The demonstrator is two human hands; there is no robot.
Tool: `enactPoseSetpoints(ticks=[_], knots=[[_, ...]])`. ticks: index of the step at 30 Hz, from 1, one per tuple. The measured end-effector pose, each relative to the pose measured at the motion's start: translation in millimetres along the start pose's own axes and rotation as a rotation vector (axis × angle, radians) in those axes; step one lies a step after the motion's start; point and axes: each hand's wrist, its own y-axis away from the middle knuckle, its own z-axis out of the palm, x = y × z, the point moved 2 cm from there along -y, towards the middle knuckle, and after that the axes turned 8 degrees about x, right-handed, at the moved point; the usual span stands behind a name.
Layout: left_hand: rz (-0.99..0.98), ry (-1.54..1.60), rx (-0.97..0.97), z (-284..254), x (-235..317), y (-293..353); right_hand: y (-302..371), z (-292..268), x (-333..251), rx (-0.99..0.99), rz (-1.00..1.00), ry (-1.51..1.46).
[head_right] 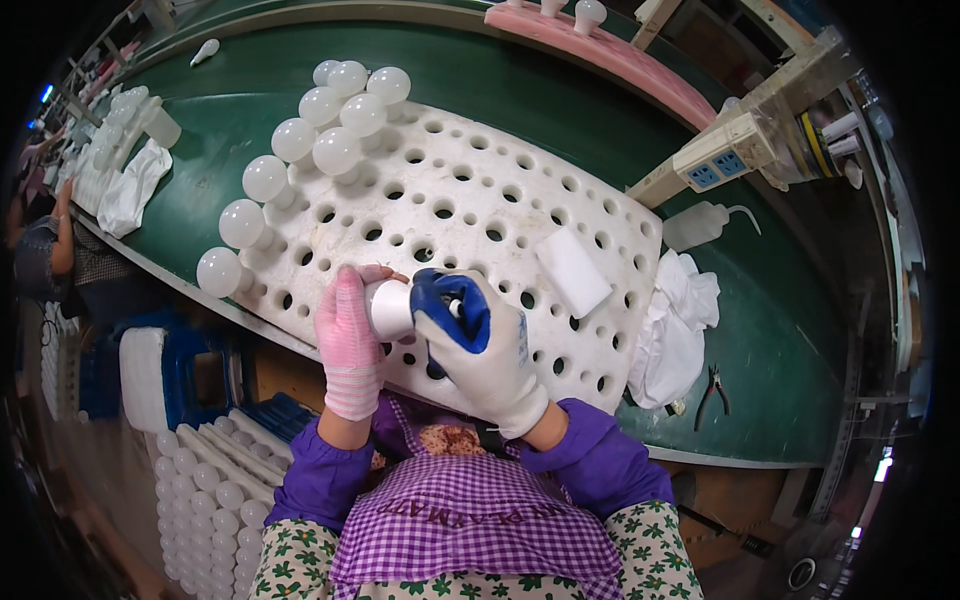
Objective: The person assembles light bulb components on a production line and places the completed light bulbs into a plastic tray, using pliers to manipulate the components.
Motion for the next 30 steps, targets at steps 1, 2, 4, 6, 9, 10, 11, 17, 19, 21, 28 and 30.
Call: enactPoseSetpoints(ticks=[1,2,4,6,9,10,11,17,19,21,28,30], knots=[[-0.012,-0.014,0.008,2,2,-1,-1,0,2,0.039,0.008,-0.076],[-0.024,-0.027,0.015,3,2,-1,-2,-1,3,0.038,0.008,-0.075],[-0.076,-0.004,-0.031,0,3,-1,-4,-3,5,0.046,-0.043,0.054],[-0.130,0.018,-0.079,-1,1,-1,-6,-5,1,0.052,0.052,-0.013],[-0.140,-0.056,-0.124,1,-2,3,-12,-8,-1,0.038,0.212,-0.141],[0.137,-0.222,-0.126,1,-4,6,-16,-11,-1,0.015,0.278,-0.201],[0.416,-0.384,-0.125,3,-3,10,-21,-14,3,0.001,0.329,-0.281],[0.179,-0.242,-0.231,-6,-3,10,-26,-26,-10,-0.227,0.225,-0.235],[0.150,-0.192,-0.268,-9,5,10,-29,-34,-16,-0.377,0.075,-0.190],[-0.219,-0.115,-0.381,-9,13,12,-34,-39,-18,-0.410,-0.104,-0.049],[-0.872,0.509,-0.433,-21,-14,1,-42,-34,-13,-0.487,-0.174,0.146],[-0.660,0.237,-0.523,-28,3,-6,-57,-43,2,-0.273,-0.233,0.111]])
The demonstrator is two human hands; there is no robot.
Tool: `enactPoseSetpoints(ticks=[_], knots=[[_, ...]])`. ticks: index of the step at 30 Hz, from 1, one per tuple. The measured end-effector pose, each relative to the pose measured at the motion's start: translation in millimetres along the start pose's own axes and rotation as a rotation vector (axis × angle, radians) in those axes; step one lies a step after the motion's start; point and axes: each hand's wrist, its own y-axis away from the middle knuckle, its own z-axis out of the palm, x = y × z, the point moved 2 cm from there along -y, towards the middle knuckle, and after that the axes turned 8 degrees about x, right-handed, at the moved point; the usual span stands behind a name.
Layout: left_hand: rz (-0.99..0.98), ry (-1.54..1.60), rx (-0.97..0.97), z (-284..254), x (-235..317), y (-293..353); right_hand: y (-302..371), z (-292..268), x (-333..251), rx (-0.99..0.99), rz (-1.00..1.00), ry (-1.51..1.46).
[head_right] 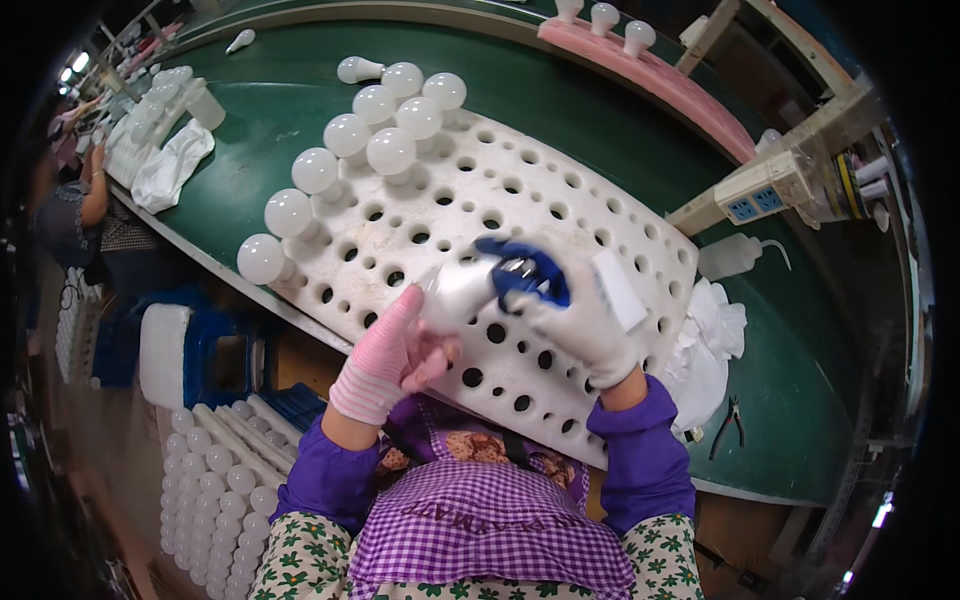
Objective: The person assembles light bulb components on a production line and places the completed light bulbs into a plastic tray, using pliers to manipulate the components.
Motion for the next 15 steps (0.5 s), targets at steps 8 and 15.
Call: enactPoseSetpoints(ticks=[8,15], knots=[[1.151,-1.808,1.480,-36,96,57,-17,0,-1,0.254,0.027,-0.177],[1.116,-0.746,0.782,-39,71,72,7,52,-12,-0.126,0.420,-0.401]])
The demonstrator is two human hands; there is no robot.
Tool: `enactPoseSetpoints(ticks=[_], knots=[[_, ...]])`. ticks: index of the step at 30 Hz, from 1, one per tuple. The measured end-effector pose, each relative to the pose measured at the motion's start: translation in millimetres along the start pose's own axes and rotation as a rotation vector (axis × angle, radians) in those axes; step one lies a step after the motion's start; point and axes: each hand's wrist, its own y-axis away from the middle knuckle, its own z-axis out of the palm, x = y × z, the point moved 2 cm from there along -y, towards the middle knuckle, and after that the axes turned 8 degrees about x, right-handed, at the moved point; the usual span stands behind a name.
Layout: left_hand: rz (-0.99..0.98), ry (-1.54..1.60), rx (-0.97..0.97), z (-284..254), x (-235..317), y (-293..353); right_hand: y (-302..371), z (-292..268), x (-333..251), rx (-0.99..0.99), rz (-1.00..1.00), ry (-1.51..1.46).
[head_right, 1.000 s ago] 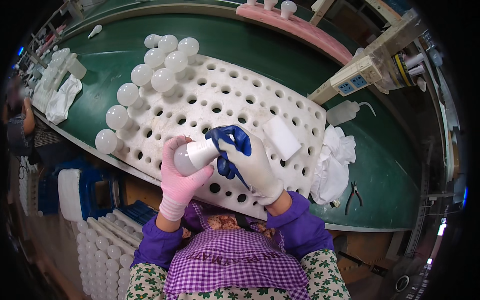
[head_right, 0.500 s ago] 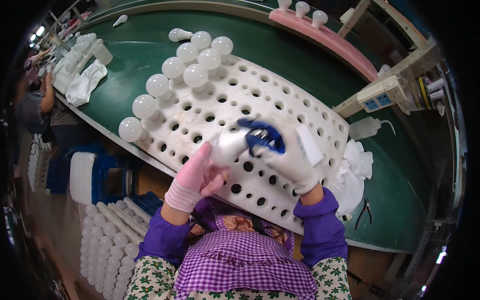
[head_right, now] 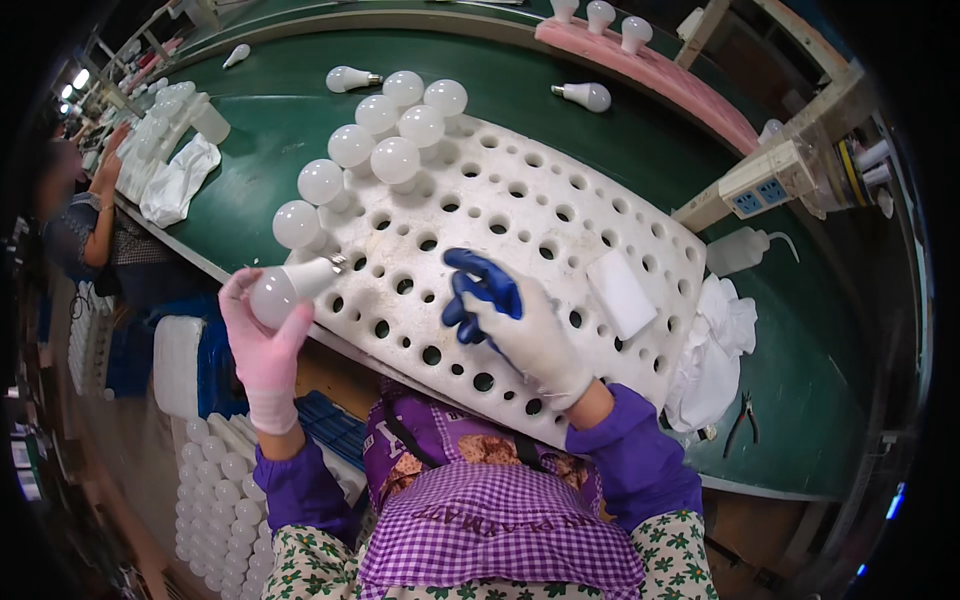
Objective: The person assembles light bulb components on a production line and places the completed light bulbs into a plastic tray, using pliers to manipulate the components.
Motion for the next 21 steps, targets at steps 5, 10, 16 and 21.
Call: enactPoseSetpoints(ticks=[5,10,16,21], knots=[[-0.149,0.435,-0.232,39,-4,46,-8,16,16,-0.163,0.027,-0.174],[-0.171,0.321,-0.325,53,-9,62,4,26,-9,0.008,0.192,-0.089],[-0.388,0.246,-0.351,61,-4,63,10,18,1,0.116,0.157,0.004],[-0.710,0.559,-0.456,62,-13,61,8,16,-3,-0.025,-0.563,0.344]])
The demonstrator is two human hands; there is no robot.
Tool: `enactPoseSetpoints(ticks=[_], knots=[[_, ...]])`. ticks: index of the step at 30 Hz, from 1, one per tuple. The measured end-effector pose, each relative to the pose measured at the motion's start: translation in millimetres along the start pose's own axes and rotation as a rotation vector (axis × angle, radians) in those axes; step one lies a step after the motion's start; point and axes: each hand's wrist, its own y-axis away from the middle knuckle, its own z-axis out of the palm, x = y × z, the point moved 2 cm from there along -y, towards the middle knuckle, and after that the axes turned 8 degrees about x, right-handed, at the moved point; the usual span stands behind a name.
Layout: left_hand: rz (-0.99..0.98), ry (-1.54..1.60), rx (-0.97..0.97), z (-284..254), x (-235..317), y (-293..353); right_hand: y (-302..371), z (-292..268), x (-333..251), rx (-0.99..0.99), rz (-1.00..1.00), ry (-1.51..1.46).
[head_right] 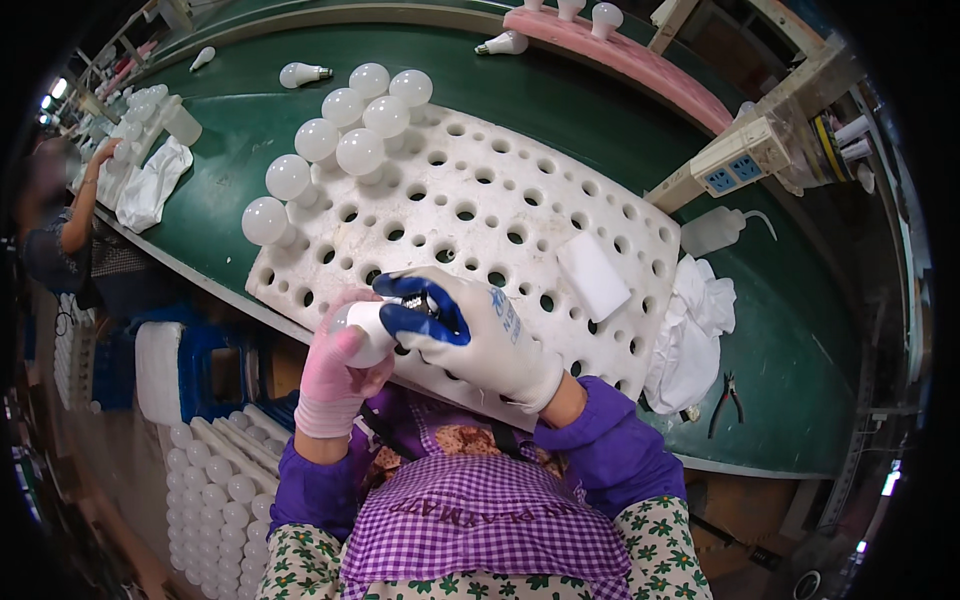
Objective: The person assembles light bulb components on a production line and places the completed light bulbs into a plastic tray, using pliers to manipulate the components.
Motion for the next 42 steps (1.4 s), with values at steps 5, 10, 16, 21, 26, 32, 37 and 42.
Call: enactPoseSetpoints(ticks=[5,10,16,21,26,32,37,42], knots=[[-0.209,0.104,-0.178,3,2,1,2,-27,-18,-0.150,-0.143,0.256],[0.200,-0.271,-0.012,17,-1,4,11,-20,-2,0.023,0.506,-0.099],[0.305,-0.253,0.017,20,-7,2,17,-18,-7,0.063,0.209,0.081],[0.310,-0.149,0.088,21,-8,4,22,-12,-10,0.060,-0.111,0.354],[0.265,-0.238,0.197,22,-3,-7,34,-9,-15,0.025,-0.223,0.618],[0.083,-0.072,0.052,14,8,1,27,-14,-6,0.078,-0.201,0.473],[0.122,-0.273,-0.012,2,14,2,32,-15,-2,0.016,-0.194,0.597],[0.347,-0.357,-0.078,7,20,12,29,-20,-5,-0.007,-0.194,0.583]])
